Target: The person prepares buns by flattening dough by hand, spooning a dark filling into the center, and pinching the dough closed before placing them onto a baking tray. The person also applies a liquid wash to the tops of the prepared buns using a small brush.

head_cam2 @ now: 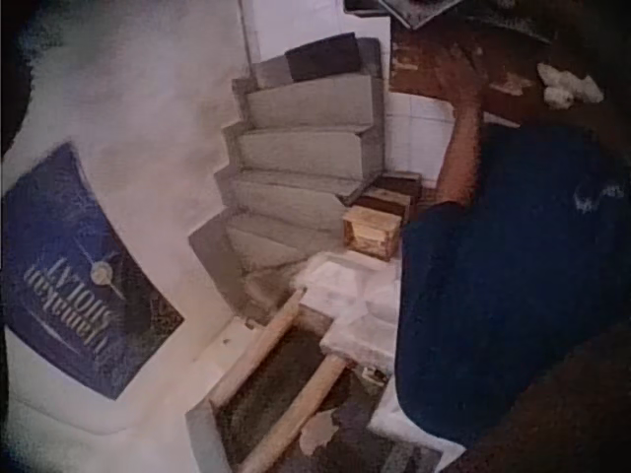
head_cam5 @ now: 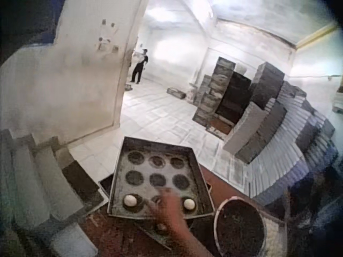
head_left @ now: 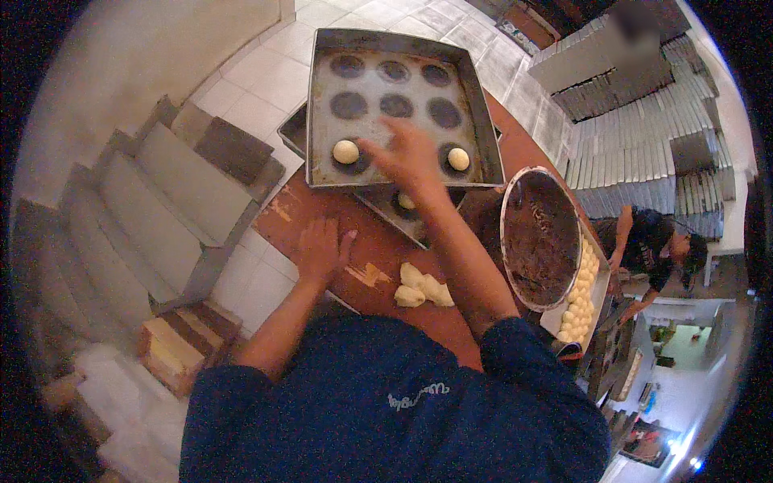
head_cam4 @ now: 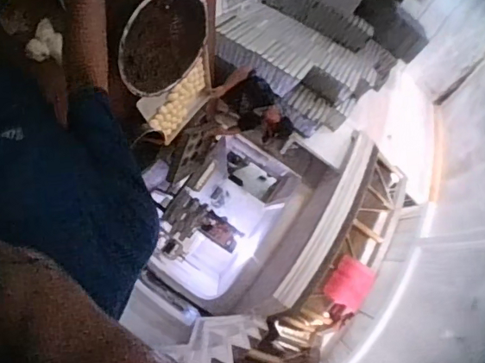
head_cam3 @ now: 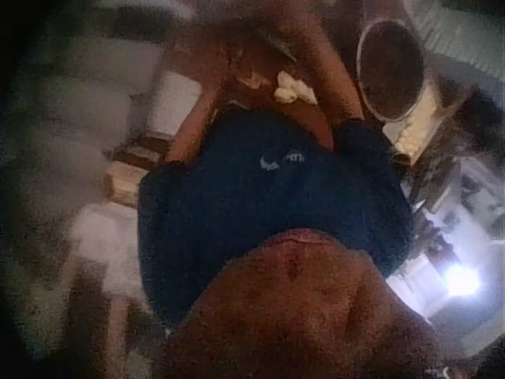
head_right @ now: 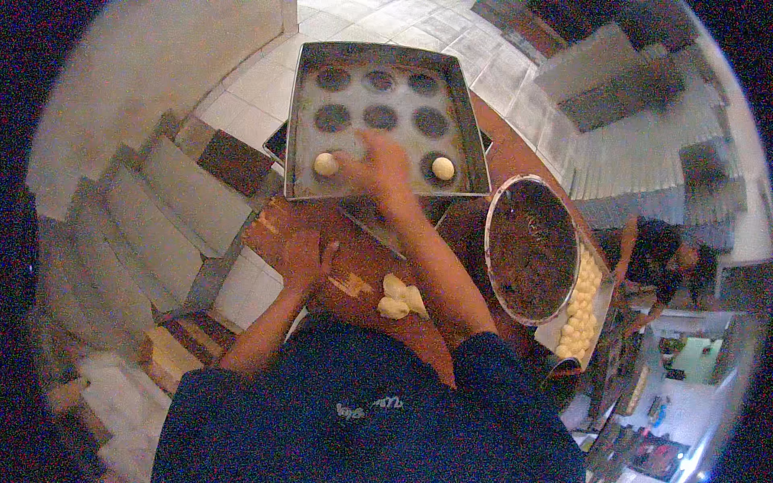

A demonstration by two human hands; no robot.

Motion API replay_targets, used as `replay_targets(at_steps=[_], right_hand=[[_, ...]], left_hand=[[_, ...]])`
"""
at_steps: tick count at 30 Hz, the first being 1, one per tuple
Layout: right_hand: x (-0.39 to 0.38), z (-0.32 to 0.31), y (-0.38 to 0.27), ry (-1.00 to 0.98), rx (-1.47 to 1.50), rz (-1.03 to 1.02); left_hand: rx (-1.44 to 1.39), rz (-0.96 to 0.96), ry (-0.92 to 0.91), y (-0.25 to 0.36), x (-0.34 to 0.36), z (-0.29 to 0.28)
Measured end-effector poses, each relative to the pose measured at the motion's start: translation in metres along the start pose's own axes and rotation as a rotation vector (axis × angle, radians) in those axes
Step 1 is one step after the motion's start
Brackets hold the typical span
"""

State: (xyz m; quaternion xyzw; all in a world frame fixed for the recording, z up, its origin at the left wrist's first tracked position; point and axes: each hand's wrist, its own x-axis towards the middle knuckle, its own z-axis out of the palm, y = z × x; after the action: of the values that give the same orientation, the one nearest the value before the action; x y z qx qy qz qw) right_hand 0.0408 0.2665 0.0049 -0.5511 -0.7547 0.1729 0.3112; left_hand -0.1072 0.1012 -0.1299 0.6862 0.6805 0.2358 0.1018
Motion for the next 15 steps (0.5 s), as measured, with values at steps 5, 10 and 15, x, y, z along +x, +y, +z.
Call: replay_targets(at_steps=[5, 10, 15], right_hand=[[0.009, -0.022, 0.079, -0.311, -0.291, 0.071], [-0.033, -0.086, 0.011, -0.177, 0.498, 0.097], [-0.159, -0.183, -0.044, -0.272, 0.449, -0.494]], left_hand=[[0.002, 0.024, -0.022, 0.009, -0.004, -0.005], [-0.261, 0.009, -0.037, -0.006, 0.002, 0.002], [-1.61, -0.192, -0.512, 0.072, -0.021, -0.085]])
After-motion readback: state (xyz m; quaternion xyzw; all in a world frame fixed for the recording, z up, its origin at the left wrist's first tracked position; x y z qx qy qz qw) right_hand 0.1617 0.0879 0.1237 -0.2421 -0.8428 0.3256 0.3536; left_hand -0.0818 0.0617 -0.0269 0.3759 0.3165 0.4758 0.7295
